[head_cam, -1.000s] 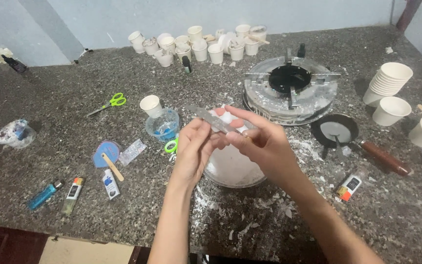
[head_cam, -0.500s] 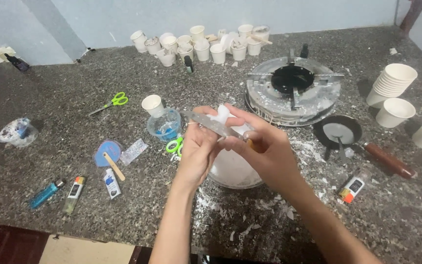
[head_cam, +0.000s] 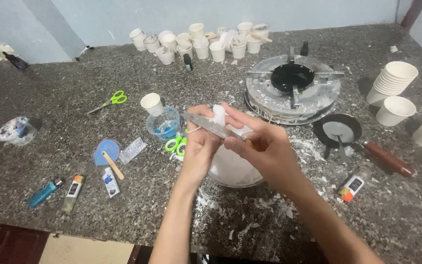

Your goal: Carving a heart shape from a block of wax using a metal tool.

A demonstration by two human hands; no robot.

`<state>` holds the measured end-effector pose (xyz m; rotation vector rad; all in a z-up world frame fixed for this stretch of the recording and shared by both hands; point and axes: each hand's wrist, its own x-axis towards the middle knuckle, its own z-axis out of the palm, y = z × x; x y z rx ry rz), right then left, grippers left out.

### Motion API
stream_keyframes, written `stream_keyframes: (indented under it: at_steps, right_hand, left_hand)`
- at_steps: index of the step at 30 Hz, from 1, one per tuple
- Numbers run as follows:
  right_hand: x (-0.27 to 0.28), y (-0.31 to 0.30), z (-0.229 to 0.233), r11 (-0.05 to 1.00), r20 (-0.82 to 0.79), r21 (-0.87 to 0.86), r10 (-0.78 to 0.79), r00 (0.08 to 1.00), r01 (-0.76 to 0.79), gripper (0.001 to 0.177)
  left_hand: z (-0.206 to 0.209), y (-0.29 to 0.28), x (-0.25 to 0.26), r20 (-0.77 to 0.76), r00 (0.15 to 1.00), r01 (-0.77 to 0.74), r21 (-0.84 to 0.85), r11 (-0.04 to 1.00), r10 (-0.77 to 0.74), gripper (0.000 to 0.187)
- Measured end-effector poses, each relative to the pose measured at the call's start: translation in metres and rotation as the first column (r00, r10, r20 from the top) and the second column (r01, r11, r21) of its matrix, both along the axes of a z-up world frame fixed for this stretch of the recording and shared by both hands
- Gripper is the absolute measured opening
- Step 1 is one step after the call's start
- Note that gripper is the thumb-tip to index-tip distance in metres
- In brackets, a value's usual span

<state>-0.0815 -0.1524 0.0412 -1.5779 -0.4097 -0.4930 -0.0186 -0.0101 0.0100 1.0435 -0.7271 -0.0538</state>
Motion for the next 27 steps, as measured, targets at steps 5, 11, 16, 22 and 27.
stream_keyframes:
  at_steps: [5, 11, 16, 22, 27]
  right_hand:
    - [-0.008, 0.002, 0.014, 1.0, -0.029, 0.004, 0.018, 0.999, -0.018, 0.055]
    - [-0.001, -0.005, 0.0, 1.0, -0.079, 0.01, 0.022, 0.997, -0.022, 0.053]
    - [0.004, -0.011, -0.005, 0.999, -0.069, -0.029, -0.018, 0.997, 0.016, 0.048]
    - [0.007, -0.012, -0.003, 0.999, -0.096, -0.015, -0.045, 0.994, 0.044, 0.052]
    - [-0.004, -0.005, 0.018, 0.997, -0.151, 0.025, -0.066, 0.986, 0.071, 0.057]
  left_hand:
    - [-0.047, 0.006, 0.032, 0.01, 0.998, -0.057, 0.059, 0.997, 0.056, 0.033]
    - [-0.043, 0.01, 0.024, 0.022, 0.99, -0.144, 0.156, 0.977, 0.142, 0.034]
    - [-0.033, 0.006, 0.017, 0.018, 0.988, -0.154, 0.209, 0.966, 0.154, 0.06]
    - [-0.033, 0.004, 0.028, 0.04, 0.98, -0.198, 0.184, 0.963, 0.194, 0.045]
    - [-0.014, 0.003, 0.016, -0.042, 0.991, -0.121, 0.059, 0.991, 0.124, 0.036]
